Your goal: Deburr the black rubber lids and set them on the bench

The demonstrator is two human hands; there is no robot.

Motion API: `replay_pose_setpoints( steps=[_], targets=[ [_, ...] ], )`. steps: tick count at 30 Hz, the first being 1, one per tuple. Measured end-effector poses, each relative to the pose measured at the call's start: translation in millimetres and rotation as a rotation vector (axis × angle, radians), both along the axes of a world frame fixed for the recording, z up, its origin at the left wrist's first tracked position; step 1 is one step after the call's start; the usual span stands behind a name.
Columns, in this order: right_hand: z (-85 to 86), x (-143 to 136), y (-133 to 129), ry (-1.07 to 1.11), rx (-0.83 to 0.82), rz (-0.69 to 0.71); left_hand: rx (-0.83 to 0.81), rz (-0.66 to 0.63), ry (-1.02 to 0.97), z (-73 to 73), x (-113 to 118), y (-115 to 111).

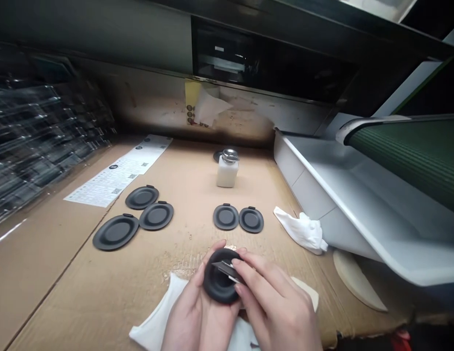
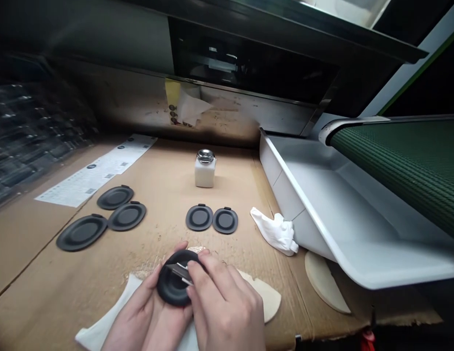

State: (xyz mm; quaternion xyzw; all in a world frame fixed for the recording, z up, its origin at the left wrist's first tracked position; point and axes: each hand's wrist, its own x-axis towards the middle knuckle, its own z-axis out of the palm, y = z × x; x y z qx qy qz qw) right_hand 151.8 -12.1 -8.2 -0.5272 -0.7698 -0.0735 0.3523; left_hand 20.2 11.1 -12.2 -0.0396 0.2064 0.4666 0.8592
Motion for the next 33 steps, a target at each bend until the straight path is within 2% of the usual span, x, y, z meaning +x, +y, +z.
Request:
replay_pose_setpoints(
  steps=[6,16,33],
  targets=[
    [-5.3,-3.0,0.0,-0.016,-0.012,-0.016,-0.035,0.013,0.008,0.7,3.1,3.2],
    [-8.7,-4.2,1.0,-0.013,-0.015,-0.026,0.020,0.047,-0.015,-4.4,3.8,1.3],
    [-4.4,0.3,-1.9,-0.050,-0.034,-0.009,0.068,0.033,-0.062,-3.7,2.7,-0.1]
  ],
)
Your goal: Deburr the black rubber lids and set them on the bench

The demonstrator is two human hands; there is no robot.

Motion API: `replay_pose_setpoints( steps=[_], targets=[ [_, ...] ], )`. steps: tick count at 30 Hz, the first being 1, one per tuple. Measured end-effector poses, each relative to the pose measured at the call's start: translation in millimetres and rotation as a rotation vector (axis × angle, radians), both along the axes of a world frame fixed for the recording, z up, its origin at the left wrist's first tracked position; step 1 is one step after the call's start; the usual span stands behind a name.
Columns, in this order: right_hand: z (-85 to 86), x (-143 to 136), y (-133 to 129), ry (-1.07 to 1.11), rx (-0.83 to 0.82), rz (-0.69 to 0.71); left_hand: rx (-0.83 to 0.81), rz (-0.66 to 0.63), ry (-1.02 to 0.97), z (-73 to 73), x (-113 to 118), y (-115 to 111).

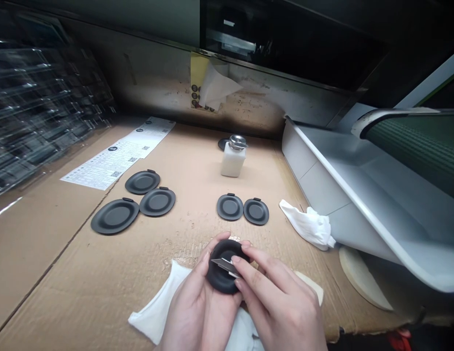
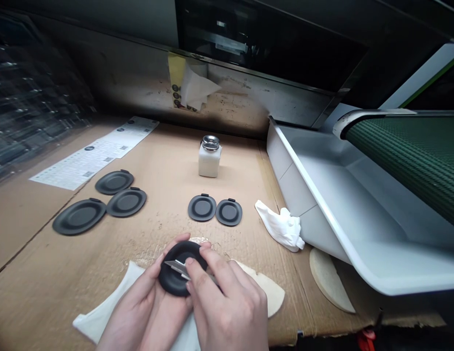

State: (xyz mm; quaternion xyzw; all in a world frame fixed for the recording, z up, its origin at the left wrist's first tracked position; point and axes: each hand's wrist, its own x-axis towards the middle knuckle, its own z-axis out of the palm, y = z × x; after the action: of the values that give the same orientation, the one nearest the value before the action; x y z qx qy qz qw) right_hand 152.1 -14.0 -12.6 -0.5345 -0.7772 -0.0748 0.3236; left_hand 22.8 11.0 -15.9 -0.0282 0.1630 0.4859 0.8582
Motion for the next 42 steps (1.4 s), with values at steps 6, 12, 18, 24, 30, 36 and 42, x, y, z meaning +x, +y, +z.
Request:
replay_pose_setpoints(
  steps=[6,12,18,24,30,36,42],
  targets=[
    [2.2,0.5,1.3,0.015,-0.011,0.032,-0.013,0.013,-0.003,0.1,0.5,-0.5],
    [1.7,0.5,0.8,0.019,-0.027,0.043,-0.006,0.013,0.011,0.9,0.9,-0.9],
    [0.2,-0.3,-0.3,0.029,-0.053,0.039,-0.018,0.008,0.029,-1.9,1.4,-0.2],
    [7.1,11.5,-3.4,0.050,-0.073,-0.028,-0.052,0.036,0.104,3.9,3.3,0.0],
    [1.0,67.8,4.6,-0.030,-0.276,-0.199,-0.078,-0.016,0.317,22.2,3.8,-2.1],
    [5.6,70.6,13.2,0.097,-0.288,-0.186,0.117,-0.155,0.364,17.8,5.2,-8.5],
    [44.8,15.5,13.6,0.183,-0.272,0.204,0.305,-0.256,0.407,8.1,8.9,-12.8]
  ],
)
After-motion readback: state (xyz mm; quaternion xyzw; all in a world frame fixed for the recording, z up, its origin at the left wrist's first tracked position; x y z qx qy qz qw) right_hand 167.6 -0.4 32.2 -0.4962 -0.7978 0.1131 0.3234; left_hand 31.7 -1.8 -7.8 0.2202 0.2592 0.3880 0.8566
